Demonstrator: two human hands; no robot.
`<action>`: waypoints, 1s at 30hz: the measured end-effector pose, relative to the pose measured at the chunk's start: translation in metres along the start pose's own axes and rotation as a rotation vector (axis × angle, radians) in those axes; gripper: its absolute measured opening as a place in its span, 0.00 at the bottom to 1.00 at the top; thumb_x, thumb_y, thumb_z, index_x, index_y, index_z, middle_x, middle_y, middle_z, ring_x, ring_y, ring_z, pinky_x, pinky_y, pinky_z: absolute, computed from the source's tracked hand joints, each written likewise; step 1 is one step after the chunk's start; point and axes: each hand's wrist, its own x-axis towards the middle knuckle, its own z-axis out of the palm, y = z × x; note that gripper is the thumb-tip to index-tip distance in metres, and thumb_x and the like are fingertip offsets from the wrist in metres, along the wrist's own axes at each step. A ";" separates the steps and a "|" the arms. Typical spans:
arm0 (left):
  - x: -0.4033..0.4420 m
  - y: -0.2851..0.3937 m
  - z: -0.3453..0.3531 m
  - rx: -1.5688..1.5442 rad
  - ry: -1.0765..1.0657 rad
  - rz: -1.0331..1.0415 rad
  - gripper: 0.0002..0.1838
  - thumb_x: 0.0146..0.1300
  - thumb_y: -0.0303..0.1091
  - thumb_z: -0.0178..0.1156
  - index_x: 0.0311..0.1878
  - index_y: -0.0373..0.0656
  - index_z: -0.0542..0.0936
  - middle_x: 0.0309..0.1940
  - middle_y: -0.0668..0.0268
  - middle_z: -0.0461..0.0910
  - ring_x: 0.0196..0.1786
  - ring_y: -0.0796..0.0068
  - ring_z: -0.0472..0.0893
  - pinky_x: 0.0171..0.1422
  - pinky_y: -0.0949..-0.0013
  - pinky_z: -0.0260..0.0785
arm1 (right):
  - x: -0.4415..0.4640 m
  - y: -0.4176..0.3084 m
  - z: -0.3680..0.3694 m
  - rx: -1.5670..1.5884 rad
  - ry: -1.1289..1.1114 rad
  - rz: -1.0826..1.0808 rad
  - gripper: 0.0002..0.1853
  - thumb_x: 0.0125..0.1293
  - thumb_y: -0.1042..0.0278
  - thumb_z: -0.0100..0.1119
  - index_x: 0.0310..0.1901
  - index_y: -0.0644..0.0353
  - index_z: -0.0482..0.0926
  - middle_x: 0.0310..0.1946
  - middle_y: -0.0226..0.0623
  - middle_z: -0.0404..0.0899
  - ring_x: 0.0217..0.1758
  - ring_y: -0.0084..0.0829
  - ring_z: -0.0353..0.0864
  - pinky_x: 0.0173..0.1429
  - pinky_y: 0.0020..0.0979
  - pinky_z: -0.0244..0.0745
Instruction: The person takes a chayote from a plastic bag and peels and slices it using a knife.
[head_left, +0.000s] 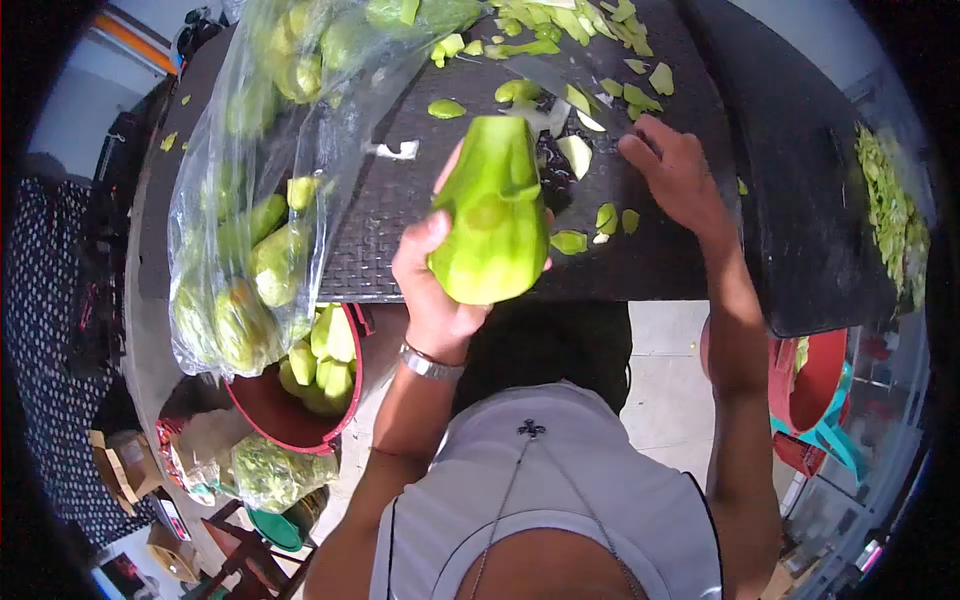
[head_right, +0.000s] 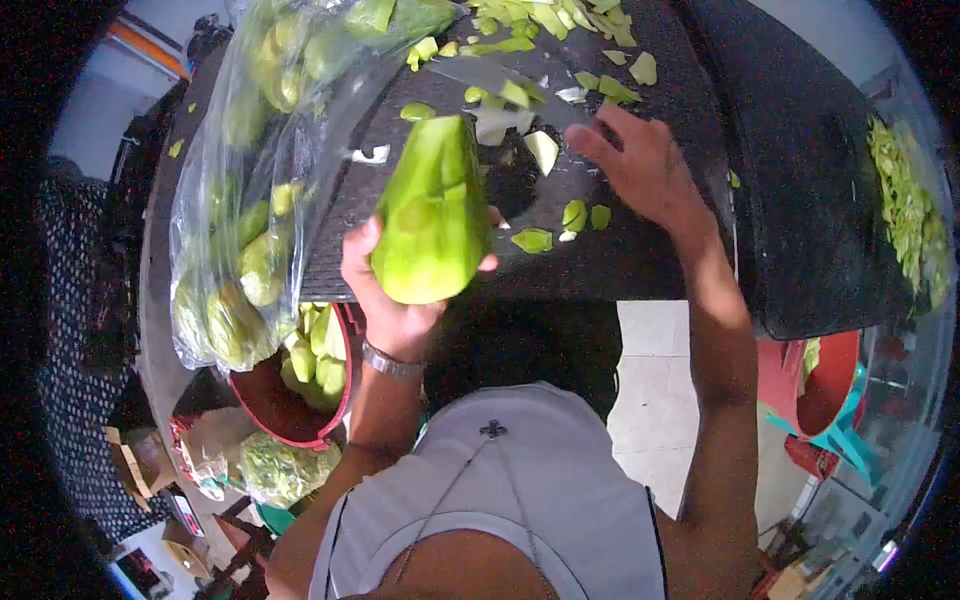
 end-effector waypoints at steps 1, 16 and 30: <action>-0.001 0.000 -0.002 0.004 0.071 0.011 0.47 0.62 0.47 0.61 0.83 0.46 0.59 0.71 0.51 0.73 0.62 0.51 0.83 0.59 0.41 0.82 | -0.009 -0.016 0.002 0.022 -0.052 -0.025 0.28 0.64 0.40 0.70 0.39 0.62 0.79 0.22 0.46 0.79 0.27 0.45 0.85 0.35 0.42 0.76; 0.014 -0.011 -0.003 0.147 0.084 0.148 0.41 0.73 0.52 0.55 0.83 0.42 0.59 0.76 0.55 0.69 0.73 0.56 0.75 0.74 0.49 0.71 | -0.031 -0.060 0.033 0.018 -0.124 -0.364 0.31 0.58 0.37 0.77 0.33 0.58 0.72 0.18 0.34 0.78 0.22 0.44 0.85 0.28 0.42 0.78; 0.017 -0.009 -0.008 0.044 0.158 0.038 0.39 0.67 0.54 0.58 0.76 0.40 0.67 0.68 0.44 0.75 0.64 0.35 0.80 0.58 0.29 0.81 | -0.029 -0.043 0.031 -0.105 -0.089 -0.231 0.30 0.63 0.35 0.71 0.41 0.59 0.79 0.26 0.41 0.85 0.31 0.48 0.89 0.36 0.45 0.82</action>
